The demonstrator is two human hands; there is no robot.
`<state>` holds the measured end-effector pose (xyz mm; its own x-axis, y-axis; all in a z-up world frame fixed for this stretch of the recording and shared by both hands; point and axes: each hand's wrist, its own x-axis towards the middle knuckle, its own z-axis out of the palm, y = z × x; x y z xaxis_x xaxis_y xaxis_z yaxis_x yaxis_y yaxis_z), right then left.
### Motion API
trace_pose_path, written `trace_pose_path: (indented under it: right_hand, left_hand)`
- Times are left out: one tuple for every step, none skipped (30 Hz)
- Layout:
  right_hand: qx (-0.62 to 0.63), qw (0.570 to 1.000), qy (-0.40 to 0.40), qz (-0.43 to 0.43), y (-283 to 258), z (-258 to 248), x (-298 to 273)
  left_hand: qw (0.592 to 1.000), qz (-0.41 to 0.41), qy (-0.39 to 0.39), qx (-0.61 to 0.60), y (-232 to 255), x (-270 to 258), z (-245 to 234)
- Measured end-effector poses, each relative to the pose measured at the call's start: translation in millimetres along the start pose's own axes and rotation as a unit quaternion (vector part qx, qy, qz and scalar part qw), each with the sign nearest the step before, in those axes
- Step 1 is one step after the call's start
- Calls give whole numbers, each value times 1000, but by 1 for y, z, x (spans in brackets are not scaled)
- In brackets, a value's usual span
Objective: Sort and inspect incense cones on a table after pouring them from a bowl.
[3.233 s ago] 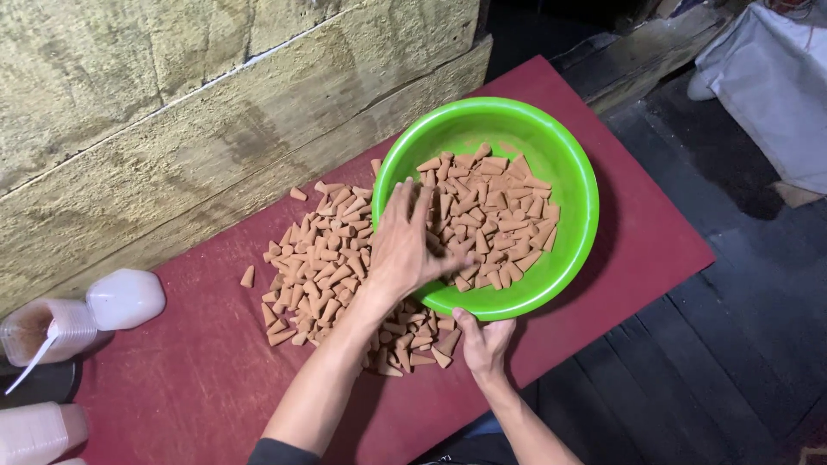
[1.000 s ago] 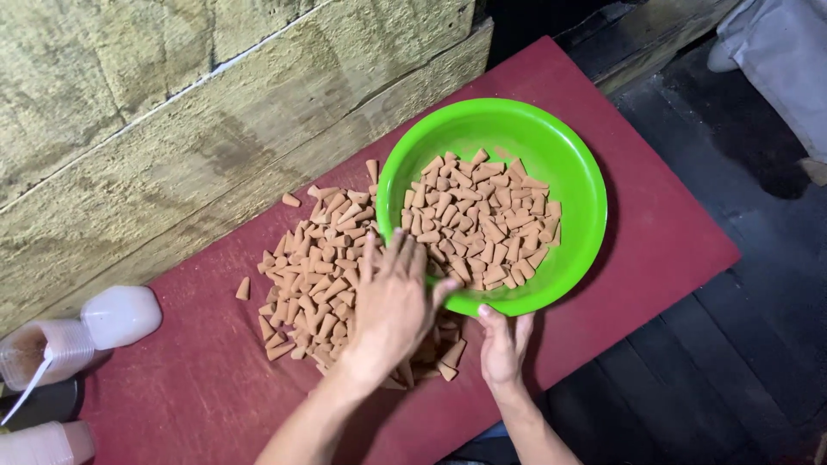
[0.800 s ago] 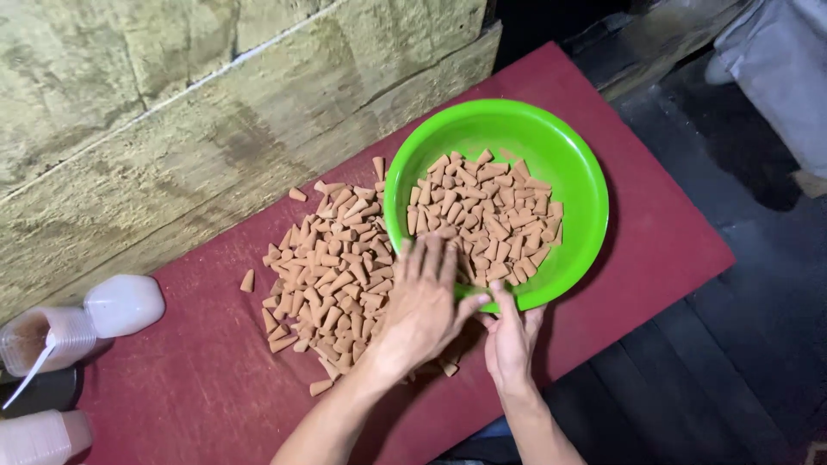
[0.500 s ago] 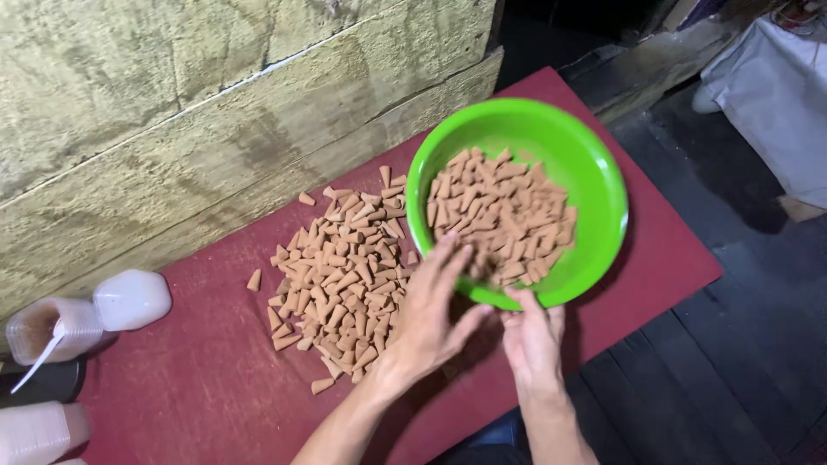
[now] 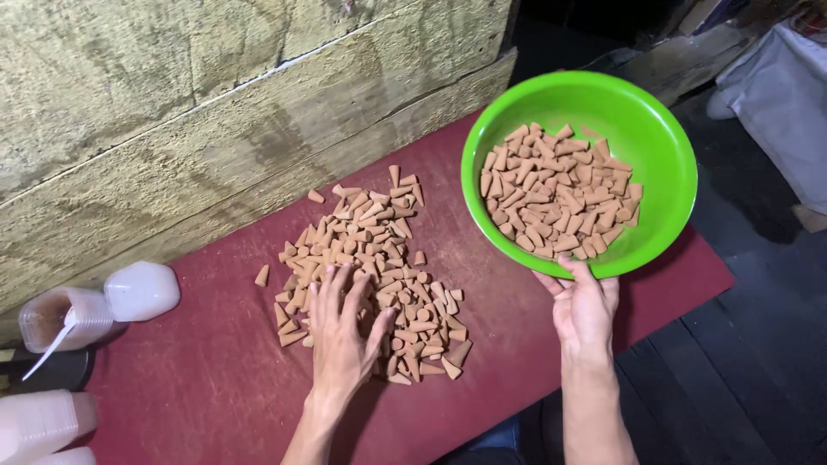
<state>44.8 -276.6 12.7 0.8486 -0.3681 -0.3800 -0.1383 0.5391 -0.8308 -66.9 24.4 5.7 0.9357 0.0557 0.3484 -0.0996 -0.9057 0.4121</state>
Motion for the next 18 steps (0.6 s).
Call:
trace_pose_path:
  right_hand:
    - [5, 1000, 15, 12, 2, 0, 3]
    - [11, 999, 30, 25, 4, -1, 5]
    - [8, 999, 30, 27, 6, -3, 9]
    - [12, 998, 41, 36, 8, -5, 12]
    - [17, 998, 52, 44, 10, -7, 16]
    - [13, 997, 52, 47, 10, -9, 14]
    - [10, 998, 44, 48, 10, -9, 14]
    - [7, 998, 37, 50, 9, -8, 14]
    - [7, 998, 35, 50, 10, -11, 17]
    - [2, 999, 19, 48, 13, -14, 21]
    - [-4, 999, 3, 46, 14, -19, 24]
    - [-7, 999, 1, 46, 15, -18, 19]
    - [4, 998, 29, 48, 15, -15, 14]
    - [14, 997, 57, 50, 14, -13, 9]
    - [12, 997, 53, 50, 24, -17, 0]
    - [41, 997, 48, 48, 34, -22, -10]
    - [69, 996, 42, 47, 44, -27, -19]
    - [66, 996, 39, 48, 55, -20, -39]
  left_hand:
    - [1000, -14, 2, 2, -2, -3, 0]
    - [1000, -29, 4, 4, -4, -6, 0]
    - [999, -33, 2, 4, -2, -5, -1]
    - [999, -48, -6, -7, -1, -5, -2]
    - [998, -63, -14, -18, 0, -5, -3]
    - [998, -67, -16, -18, 1, -7, -4]
    - [996, -77, -34, -28, 1, -6, -4]
    - [994, -88, -53, -39, 1, -6, -5]
    - [994, -89, -52, -38, -1, -6, -6]
    - [995, -76, -42, -56, -4, -6, -8]
    - [995, -64, -33, -76, -5, -8, -8]
    - [994, -67, -31, -77, -7, -11, -9]
    - [994, -81, -17, -76, -9, -14, -11]
    - [992, -96, -2, -76, -11, -17, -12]
    - [992, -99, 1, -76, -15, -20, -15]
    - [990, -121, 14, -71, -18, -24, -18]
    - [987, -145, 26, -66, -21, -29, -21]
    - [986, -149, 28, -67, -26, -36, -21]
